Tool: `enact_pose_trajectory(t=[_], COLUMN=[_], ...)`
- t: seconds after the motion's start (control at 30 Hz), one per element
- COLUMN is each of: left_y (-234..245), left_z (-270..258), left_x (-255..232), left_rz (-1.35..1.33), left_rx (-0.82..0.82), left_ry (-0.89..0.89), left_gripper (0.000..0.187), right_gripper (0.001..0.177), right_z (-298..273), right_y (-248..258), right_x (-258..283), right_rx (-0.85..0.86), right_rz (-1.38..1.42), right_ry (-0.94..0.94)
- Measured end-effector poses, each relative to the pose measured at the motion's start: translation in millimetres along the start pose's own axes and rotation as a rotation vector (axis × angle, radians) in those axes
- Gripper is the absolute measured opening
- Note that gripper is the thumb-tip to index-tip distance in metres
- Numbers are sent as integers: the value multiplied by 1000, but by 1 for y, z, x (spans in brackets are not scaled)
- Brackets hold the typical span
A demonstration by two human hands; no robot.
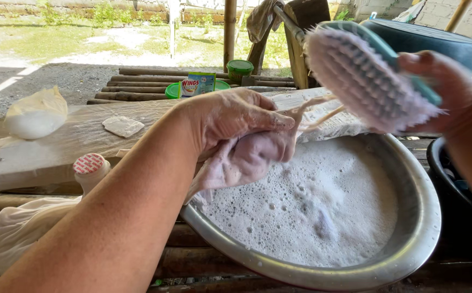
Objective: The person washes clothes by scrubbing them against a wooden board with a brush, then rubbing and wringing the garments by hand in a basin of soapy water.
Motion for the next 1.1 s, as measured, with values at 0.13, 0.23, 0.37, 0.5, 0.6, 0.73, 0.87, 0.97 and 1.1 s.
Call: enact_pose_trajectory(t=[0.13, 0.23, 0.37, 0.5, 0.6, 0.73, 0.87, 0.97, 1.1], left_y=[31, 47, 31, 44, 48, 49, 49, 47, 46], left_z=[18, 31, 30, 17, 21, 48, 28, 7, 4], left_x=[-8, -11, 7, 5, 15, 4, 10, 5, 4], left_rz=[-28, 185, -3, 224, 229, 461, 292, 232, 348], left_rx=[-257, -363, -377, -536, -579, -593, -559, -533, -591], left_ry=[104, 164, 288, 173, 83, 94, 168, 148, 167], left_gripper=[25, 26, 20, 16, 12, 8, 7, 23, 16], right_gripper=[103, 90, 91, 88, 85, 95, 90, 89, 89], right_z=[4, 27, 60, 73, 68, 62, 66, 73, 56], right_y=[23, 14, -55, -116, -106, -72, -97, -128, -74], right_x=[24, 21, 1, -38, -49, -23, -32, -46, -44], right_rx=[89, -46, -243, -65, 13, -14, -84, 72, -147], right_rz=[-608, -1177, -1643, -1606, -1593, -1756, -1609, -1643, -1502], right_ry=[-92, -181, -148, -277, -379, -295, -437, -325, -456])
Point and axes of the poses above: each hand's wrist, its own z-axis towards the middle knuckle, its own y-axis out of the back of the hand, x = y × z, the point moved 7 cm from there along z, towards the middle knuckle, and after that the axes turned 14 degrees about y, right-handed, at the moved point
